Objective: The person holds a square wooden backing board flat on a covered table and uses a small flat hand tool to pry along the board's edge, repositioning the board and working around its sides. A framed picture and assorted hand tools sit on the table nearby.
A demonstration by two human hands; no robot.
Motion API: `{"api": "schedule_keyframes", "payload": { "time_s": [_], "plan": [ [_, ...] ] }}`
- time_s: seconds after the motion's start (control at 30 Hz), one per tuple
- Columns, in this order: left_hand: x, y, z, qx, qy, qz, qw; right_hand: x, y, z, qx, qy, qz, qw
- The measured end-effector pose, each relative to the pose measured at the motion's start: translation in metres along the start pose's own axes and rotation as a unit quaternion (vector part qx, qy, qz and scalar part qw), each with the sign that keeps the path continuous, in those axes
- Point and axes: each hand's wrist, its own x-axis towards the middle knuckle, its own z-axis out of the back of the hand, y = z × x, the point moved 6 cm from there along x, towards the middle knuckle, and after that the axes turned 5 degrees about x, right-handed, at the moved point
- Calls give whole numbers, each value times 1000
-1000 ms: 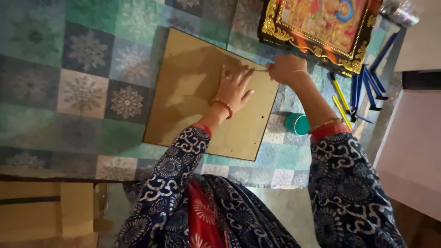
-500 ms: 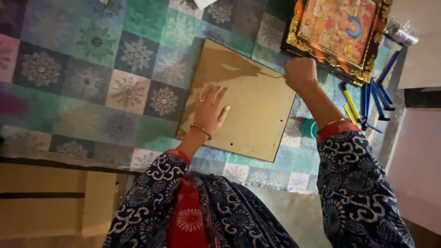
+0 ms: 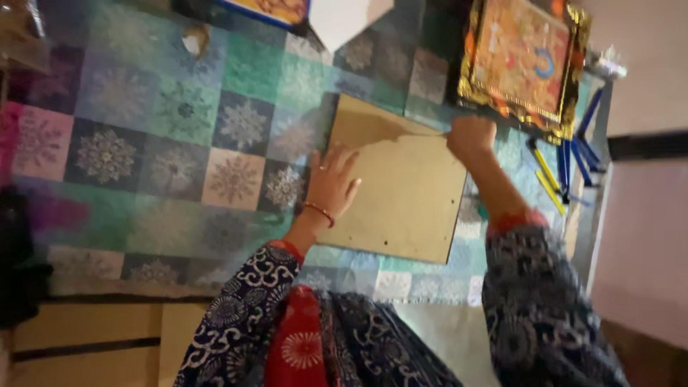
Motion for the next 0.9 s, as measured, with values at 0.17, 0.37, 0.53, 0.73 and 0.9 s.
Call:
{"api": "schedule_keyframes", "payload": {
  "time_s": [0.17, 0.37, 0.53, 0.73, 0.9],
  "plan": [
    [28, -6, -15, 14, 22, -13, 1000, -24, 35, 15, 254, -131, 95, 954],
    [68, -9, -33, 42, 32, 5, 999, -21, 61, 26, 242, -221, 165, 930],
    [79, -13, -47, 61, 49, 10, 997, -17, 59, 24, 255, -206, 166, 930],
    [73, -10, -50, 52, 39, 1, 998, -24, 55, 16, 252, -187, 144, 939],
    [70, -7, -53, 58, 56, 10, 997, -30, 56, 12, 241, -200, 150, 938]
  ]
}}
